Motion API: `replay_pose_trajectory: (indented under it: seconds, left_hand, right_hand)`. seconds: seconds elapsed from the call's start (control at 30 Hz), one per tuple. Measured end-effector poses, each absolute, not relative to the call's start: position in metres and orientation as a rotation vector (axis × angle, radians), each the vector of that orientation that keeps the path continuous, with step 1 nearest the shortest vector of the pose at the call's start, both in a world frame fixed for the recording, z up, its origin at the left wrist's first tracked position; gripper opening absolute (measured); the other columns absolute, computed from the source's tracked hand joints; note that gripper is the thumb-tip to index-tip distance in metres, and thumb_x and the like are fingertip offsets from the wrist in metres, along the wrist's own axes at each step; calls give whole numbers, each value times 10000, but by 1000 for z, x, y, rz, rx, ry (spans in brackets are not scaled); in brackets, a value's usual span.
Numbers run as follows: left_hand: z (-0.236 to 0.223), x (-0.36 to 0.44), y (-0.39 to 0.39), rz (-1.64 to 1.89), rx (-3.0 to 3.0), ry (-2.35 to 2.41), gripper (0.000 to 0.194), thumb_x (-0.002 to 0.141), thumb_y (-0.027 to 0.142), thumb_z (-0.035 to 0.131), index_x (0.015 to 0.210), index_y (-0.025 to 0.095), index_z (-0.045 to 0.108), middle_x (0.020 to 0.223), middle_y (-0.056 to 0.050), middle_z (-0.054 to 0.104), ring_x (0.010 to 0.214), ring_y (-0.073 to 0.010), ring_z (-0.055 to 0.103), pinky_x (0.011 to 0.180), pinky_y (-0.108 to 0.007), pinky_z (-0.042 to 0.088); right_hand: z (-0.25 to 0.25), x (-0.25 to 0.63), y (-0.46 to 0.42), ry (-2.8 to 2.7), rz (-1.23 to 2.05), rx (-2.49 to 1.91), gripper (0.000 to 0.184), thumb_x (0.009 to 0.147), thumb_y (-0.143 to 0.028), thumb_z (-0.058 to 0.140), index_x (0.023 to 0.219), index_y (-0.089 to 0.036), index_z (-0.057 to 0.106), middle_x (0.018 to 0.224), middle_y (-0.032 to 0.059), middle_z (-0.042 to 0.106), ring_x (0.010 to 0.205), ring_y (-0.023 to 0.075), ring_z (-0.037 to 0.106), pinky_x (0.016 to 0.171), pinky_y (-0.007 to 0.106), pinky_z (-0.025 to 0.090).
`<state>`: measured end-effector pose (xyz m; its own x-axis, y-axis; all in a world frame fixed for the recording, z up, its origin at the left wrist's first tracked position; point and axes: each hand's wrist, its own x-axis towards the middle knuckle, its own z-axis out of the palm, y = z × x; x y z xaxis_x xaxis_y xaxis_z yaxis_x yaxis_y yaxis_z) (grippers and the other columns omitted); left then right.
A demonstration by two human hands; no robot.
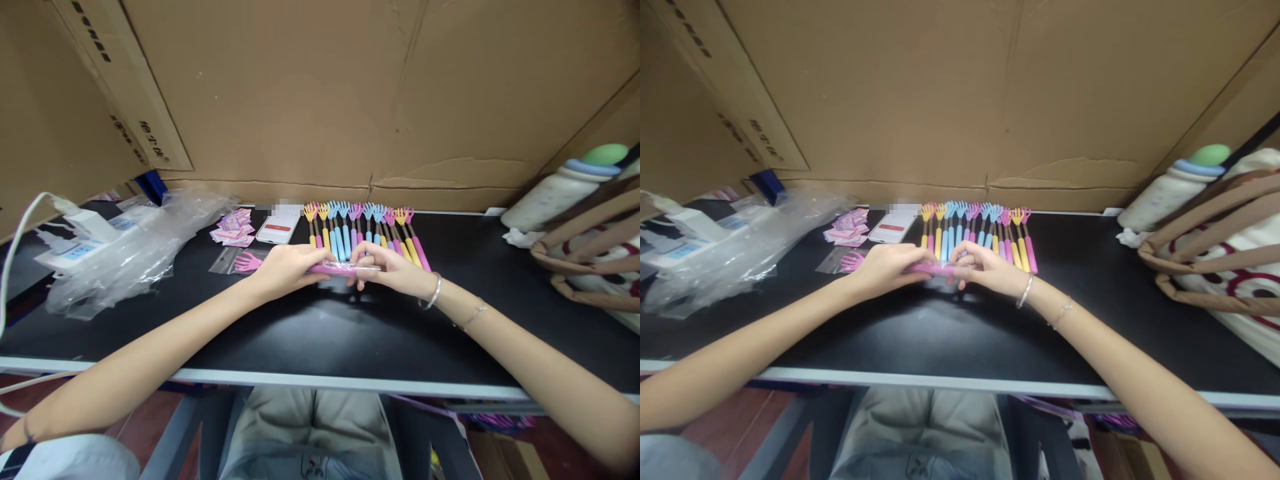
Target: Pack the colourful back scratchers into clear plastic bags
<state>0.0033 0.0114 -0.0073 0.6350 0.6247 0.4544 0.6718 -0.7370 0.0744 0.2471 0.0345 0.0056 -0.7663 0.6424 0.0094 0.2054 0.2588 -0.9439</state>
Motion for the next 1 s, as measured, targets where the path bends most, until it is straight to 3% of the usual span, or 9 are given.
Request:
replay_pose_trajectory:
  seconds: [0.13, 0.53, 0.83, 1.0]
  left_hand:
    - [-7, 5, 10, -746, -2740, -1073, 204, 879, 377, 573, 1020, 231, 593, 852, 14, 659, 747, -107, 612, 601, -177, 359]
    - [-6, 5, 11, -811, -2725, -1094, 201, 863, 368, 601, 1011, 232, 590, 875, 22, 655, 768, -103, 602, 630, -180, 377]
    - [6, 3, 8, -722, -2746, -1237, 419, 896, 521, 458, 1178, 217, 522, 1125, -41, 639, 966, -183, 603, 740, -242, 413]
    - [15, -5, 12, -679, -2764, -1496, 395, 942, 514, 347, 1174, 255, 535, 950, 15, 685, 832, -161, 626, 657, -235, 379]
  right_hand:
    - [4, 247, 34, -2148, 1472, -776, 342, 830, -467, 603, 922, -186, 430, 742, 10, 652, 644, 117, 620, 661, 275, 476]
    - [5, 239, 25, -2183, 1374, -721, 338, 892, -453, 512, 1074, -170, 481, 788, 3, 614, 727, 136, 654, 759, 312, 495]
    - [1, 239, 30, -2050, 1259, -806, 374, 857, -511, 539, 1038, -184, 539, 907, 47, 628, 711, 144, 651, 721, 318, 528]
    - [10, 248, 37, -2013, 1101, -870, 383, 851, -527, 541, 1026, -188, 580, 833, 43, 625, 691, 148, 630, 718, 322, 539]
